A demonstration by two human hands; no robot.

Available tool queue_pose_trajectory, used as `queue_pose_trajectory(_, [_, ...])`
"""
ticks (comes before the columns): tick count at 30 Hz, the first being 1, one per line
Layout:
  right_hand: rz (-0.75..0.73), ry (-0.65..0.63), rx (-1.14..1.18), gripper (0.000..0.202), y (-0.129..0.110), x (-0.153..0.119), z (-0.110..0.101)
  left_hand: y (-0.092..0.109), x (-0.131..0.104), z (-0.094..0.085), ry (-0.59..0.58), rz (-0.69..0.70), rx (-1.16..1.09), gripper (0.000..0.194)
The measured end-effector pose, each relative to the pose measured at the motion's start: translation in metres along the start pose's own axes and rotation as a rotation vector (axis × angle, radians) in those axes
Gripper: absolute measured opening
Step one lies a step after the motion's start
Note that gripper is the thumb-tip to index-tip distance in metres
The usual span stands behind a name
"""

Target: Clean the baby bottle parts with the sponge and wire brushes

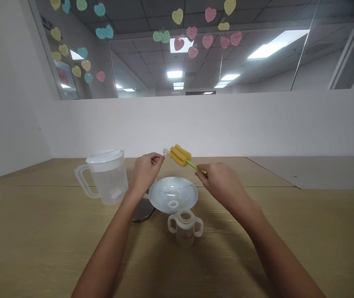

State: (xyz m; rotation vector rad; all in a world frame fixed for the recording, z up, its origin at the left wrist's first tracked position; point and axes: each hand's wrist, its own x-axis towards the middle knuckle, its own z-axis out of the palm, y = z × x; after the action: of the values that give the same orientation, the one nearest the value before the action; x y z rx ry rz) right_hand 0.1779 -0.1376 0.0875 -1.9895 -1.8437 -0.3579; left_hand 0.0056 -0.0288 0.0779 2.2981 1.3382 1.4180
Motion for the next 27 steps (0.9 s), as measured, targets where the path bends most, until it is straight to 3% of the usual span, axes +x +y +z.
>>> queue_pose_trajectory(11, [-0.031, -0.079, -0.059, 0.026, 0.002, 0.0, 0.002, 0.009, -0.005, -0.005, 0.027, 0.151, 0.111, 0.025])
queue_pose_trajectory(17, [-0.058, -0.061, -0.033, 0.027, 0.001, 0.0, 0.004, 0.019, -0.01, -0.008, -0.15, 0.167, 0.028, 0.028])
queue_pose_trajectory(20, [-0.067, -0.043, -0.022, 0.027, 0.001, 0.002, 0.007, 0.023, -0.013, -0.009, -0.182, 0.191, 0.004, 0.029])
queue_pose_trajectory(22, [-0.075, -0.039, -0.01, 0.027, 0.001, 0.001, 0.006, 0.025, -0.014, -0.011, -0.153, 0.177, 0.037, 0.028])
queue_pose_trajectory(27, [-0.087, -0.08, 0.04, 0.027, 0.0, -0.006, -0.007, 0.019, -0.011, -0.016, 0.089, 0.139, 0.182, 0.026])
